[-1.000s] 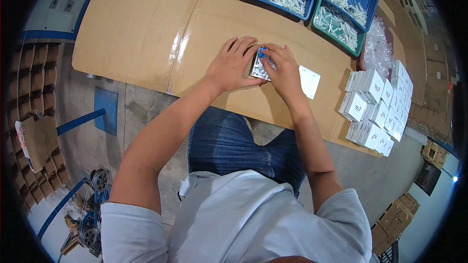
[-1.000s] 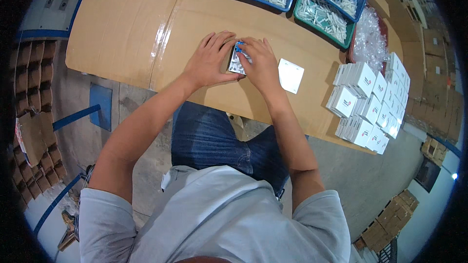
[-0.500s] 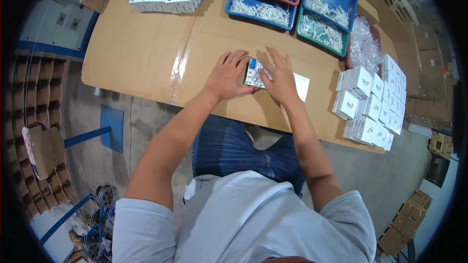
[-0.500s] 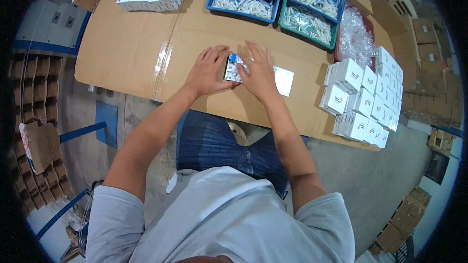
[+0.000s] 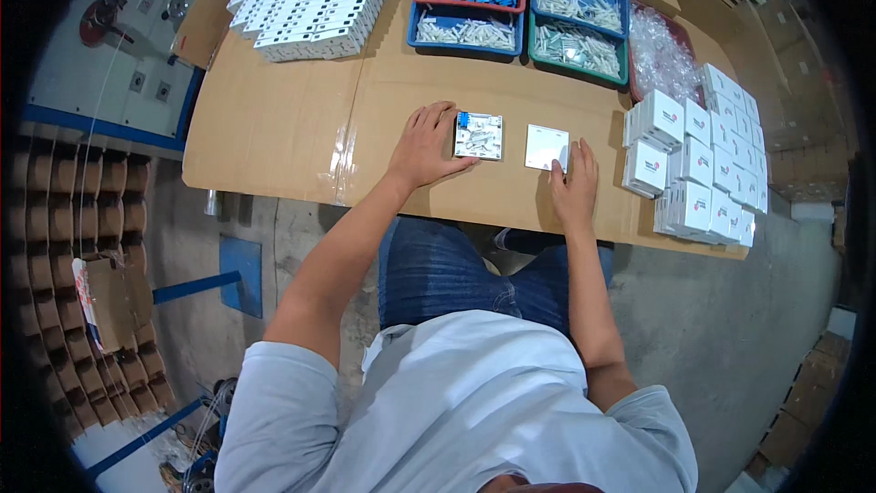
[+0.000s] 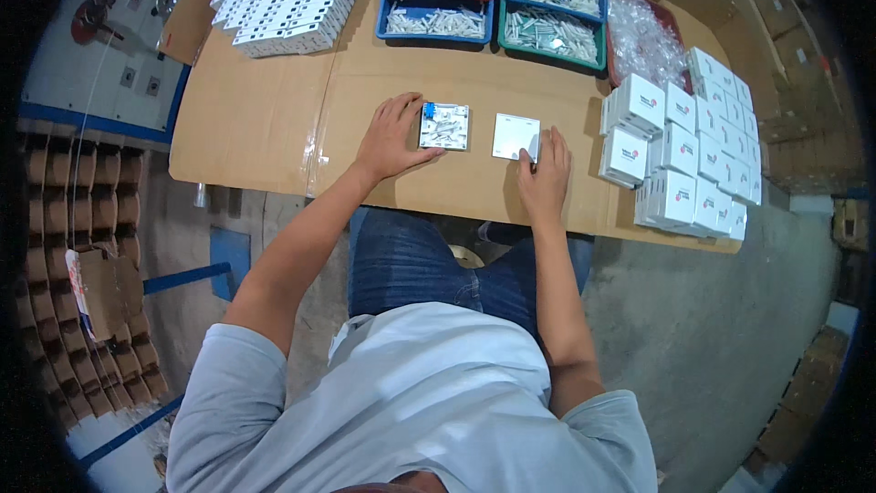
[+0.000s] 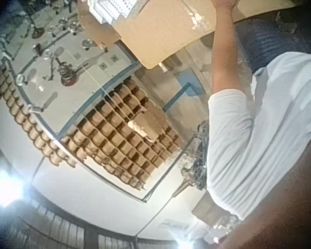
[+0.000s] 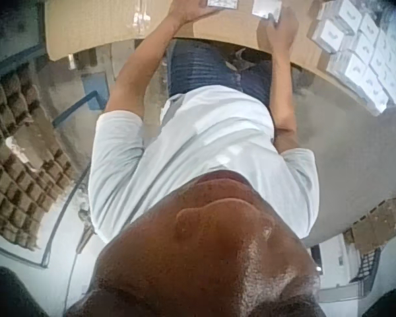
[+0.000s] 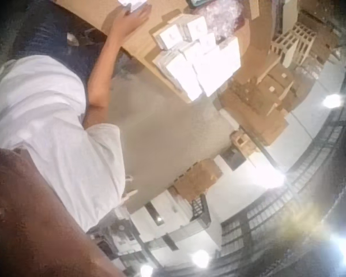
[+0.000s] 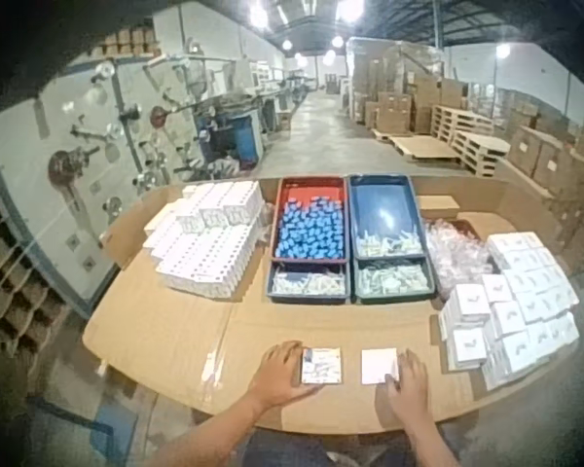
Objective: The recorder takes a plastic component, places it inside a small box, and adds a small bag of fasteners before closing the box.
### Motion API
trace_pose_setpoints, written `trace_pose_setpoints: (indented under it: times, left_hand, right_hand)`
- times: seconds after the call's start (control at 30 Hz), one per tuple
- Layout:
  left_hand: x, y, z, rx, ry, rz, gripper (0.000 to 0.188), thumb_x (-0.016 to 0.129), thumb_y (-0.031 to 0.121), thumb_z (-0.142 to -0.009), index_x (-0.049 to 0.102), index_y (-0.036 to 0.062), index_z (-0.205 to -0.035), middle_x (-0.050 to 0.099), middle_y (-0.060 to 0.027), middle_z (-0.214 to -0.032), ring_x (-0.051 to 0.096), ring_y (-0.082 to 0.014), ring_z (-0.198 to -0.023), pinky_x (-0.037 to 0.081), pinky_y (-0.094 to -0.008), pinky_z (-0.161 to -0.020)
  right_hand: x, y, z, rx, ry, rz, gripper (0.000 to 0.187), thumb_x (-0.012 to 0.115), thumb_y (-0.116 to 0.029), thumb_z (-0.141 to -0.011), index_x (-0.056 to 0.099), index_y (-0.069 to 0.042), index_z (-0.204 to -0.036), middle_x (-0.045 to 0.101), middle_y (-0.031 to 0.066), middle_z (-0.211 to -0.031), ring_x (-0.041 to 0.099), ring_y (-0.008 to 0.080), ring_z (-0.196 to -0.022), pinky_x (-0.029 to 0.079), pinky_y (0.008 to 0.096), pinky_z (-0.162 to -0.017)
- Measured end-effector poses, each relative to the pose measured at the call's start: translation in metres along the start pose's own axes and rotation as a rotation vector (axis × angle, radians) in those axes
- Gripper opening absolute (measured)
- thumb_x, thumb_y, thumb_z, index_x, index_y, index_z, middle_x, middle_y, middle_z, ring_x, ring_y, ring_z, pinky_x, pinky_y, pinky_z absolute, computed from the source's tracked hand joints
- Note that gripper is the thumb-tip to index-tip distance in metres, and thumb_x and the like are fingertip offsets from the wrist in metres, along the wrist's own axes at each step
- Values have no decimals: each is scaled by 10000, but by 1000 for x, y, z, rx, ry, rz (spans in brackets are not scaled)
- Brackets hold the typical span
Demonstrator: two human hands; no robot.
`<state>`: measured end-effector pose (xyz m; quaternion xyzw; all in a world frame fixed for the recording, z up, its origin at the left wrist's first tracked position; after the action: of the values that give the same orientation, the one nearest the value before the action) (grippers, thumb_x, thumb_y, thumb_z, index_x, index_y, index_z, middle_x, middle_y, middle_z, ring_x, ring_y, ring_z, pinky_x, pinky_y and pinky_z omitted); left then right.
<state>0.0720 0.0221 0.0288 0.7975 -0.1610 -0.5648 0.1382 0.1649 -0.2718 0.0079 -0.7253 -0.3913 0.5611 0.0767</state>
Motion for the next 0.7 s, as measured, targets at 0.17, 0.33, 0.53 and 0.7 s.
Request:
trace_pose_setpoints:
  times: [0.17, 0.33, 0.53, 0.7]
  left_hand:
    - [1, 4, 3, 3, 11, -36, 882, 801, 573, -742, 525, 30, -1381, 509, -181, -1421, 462, -370, -1344, 340, -488, -1161]
    - [1, 5, 2, -40, -16, 53, 878, 825, 535, -737, 537, 17, -1385, 511, -187, -1417, 465, -390, -1339, 367, -475, -1152]
    - [14, -2, 5, -276, 41, 533, 805, 875, 426, -740, 575, -10, -1346, 573, -175, -1347, 508, -346, -1286, 393, -442, -1118]
    - [33, 5, 23, -598, 80, 1307, 574, 731, 296, -962, 518, -10, -1398, 656, -115, -1252, 673, -241, -1058, 542, -289, -845]
  right_hand:
    - [6, 7, 9, -31, 37, 149, 620, 787, -324, -849, 588, 25, -1322, 493, 240, -1471, 463, 417, -1348, 365, 504, -1132]
    - [9, 9, 5, 67, 63, -58, 572, 853, -260, -786, 599, 12, -1219, 522, 232, -1434, 494, 400, -1314, 391, 493, -1108]
    - [2, 13, 10, 383, -22, -651, 377, 805, -81, -832, 589, -11, -1133, 686, 138, -1097, 657, 227, -1025, 515, 353, -894]
    - [-18, 8, 8, 432, 37, -1005, 304, 742, -16, -888, 592, -16, -1152, 689, 55, -979, 646, 114, -923, 512, 266, -817]
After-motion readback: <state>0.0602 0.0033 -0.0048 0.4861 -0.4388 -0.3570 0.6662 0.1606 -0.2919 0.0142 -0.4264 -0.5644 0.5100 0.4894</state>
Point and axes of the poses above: each hand's wrist, its own z-axis away from the middle knuckle, its own x-axis out of the palm, y = z × x, the point moved 2 cm from there along -z, towards the middle knuckle
